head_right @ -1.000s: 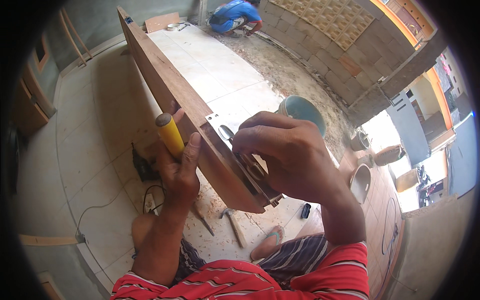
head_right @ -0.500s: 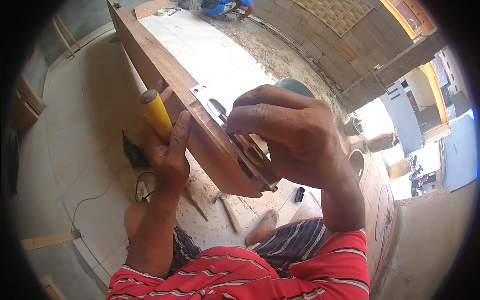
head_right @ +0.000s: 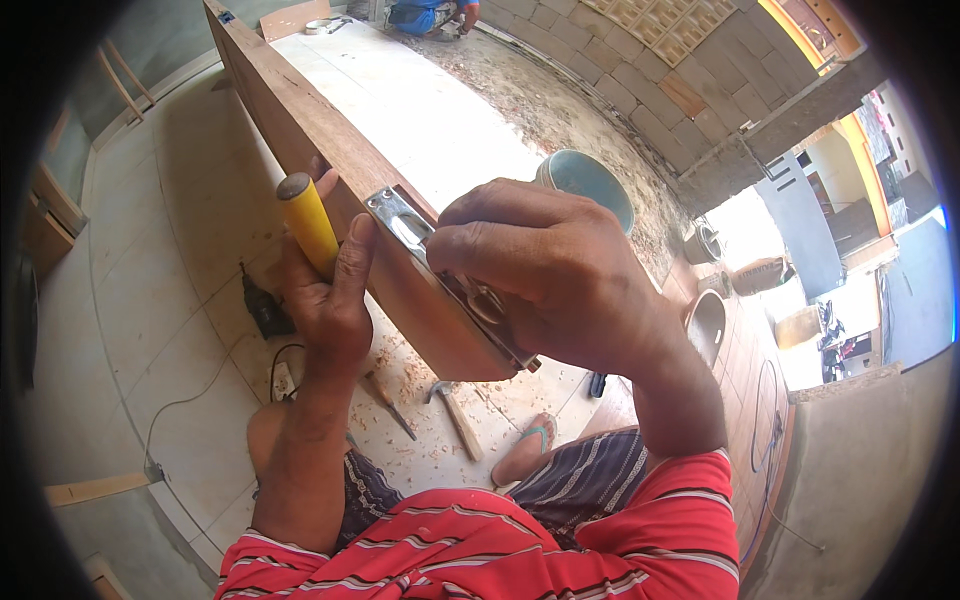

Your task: The person installs a metal latch mechanism into a wooden door frame. They use a hammer to drive a wooden dowel into the frame and then secure the latch plate with screws using a screwdriver.

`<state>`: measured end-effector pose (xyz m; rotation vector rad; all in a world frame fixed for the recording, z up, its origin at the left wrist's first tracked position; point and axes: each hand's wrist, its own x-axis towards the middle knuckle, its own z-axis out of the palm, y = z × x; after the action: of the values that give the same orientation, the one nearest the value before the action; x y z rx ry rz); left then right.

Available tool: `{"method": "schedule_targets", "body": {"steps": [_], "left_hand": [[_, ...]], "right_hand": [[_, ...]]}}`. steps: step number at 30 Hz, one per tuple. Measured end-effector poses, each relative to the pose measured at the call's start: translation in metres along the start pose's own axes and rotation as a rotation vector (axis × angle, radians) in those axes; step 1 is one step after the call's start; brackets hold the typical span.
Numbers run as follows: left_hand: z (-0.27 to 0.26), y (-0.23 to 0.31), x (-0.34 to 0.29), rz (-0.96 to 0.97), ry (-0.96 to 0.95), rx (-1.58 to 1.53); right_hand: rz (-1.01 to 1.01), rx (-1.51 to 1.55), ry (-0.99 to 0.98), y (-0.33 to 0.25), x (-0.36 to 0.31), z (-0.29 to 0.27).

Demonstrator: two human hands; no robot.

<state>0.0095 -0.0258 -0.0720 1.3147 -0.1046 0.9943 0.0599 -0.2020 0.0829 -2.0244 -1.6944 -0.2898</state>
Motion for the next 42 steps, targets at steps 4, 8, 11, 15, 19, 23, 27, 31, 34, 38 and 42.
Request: {"method": "schedule_targets", "body": {"steps": [4,8,11,15,19,23,27,31,34,38,42], "left_hand": [[0.001,0.002,0.001,-0.004,0.008,-0.023],[0.000,0.006,0.002,0.008,-0.009,0.042],[0.000,0.005,0.003,0.033,-0.009,0.056],[-0.002,0.004,0.006,0.062,-0.027,0.068],[-0.002,0.007,0.003,-0.004,-0.026,0.051],[-0.001,0.005,0.003,0.004,-0.021,0.054],[-0.002,0.005,0.004,0.007,-0.040,0.100],[-0.002,0.007,0.003,-0.017,-0.047,0.098],[-0.002,0.008,0.003,-0.040,-0.043,0.070],[-0.002,0.010,0.003,-0.066,-0.046,0.058],[0.002,0.013,0.001,-0.171,0.004,-0.075]], "right_hand": [[0.001,-0.027,-0.001,0.000,0.002,0.001],[-0.007,-0.117,0.041,-0.007,0.001,0.003],[-0.002,-0.121,0.058,-0.007,0.001,0.002],[0.035,-0.067,0.060,-0.001,0.000,0.003],[0.016,-0.061,0.067,0.000,0.000,0.004],[0.021,-0.002,0.029,0.003,-0.001,0.001],[0.007,0.007,0.028,0.005,-0.002,0.001],[-0.011,0.001,-0.004,0.003,0.000,-0.001],[-0.023,0.017,-0.014,0.004,0.002,-0.006],[0.002,0.012,0.056,0.002,-0.006,-0.006],[-0.009,0.064,0.138,0.006,-0.013,-0.008]]}}
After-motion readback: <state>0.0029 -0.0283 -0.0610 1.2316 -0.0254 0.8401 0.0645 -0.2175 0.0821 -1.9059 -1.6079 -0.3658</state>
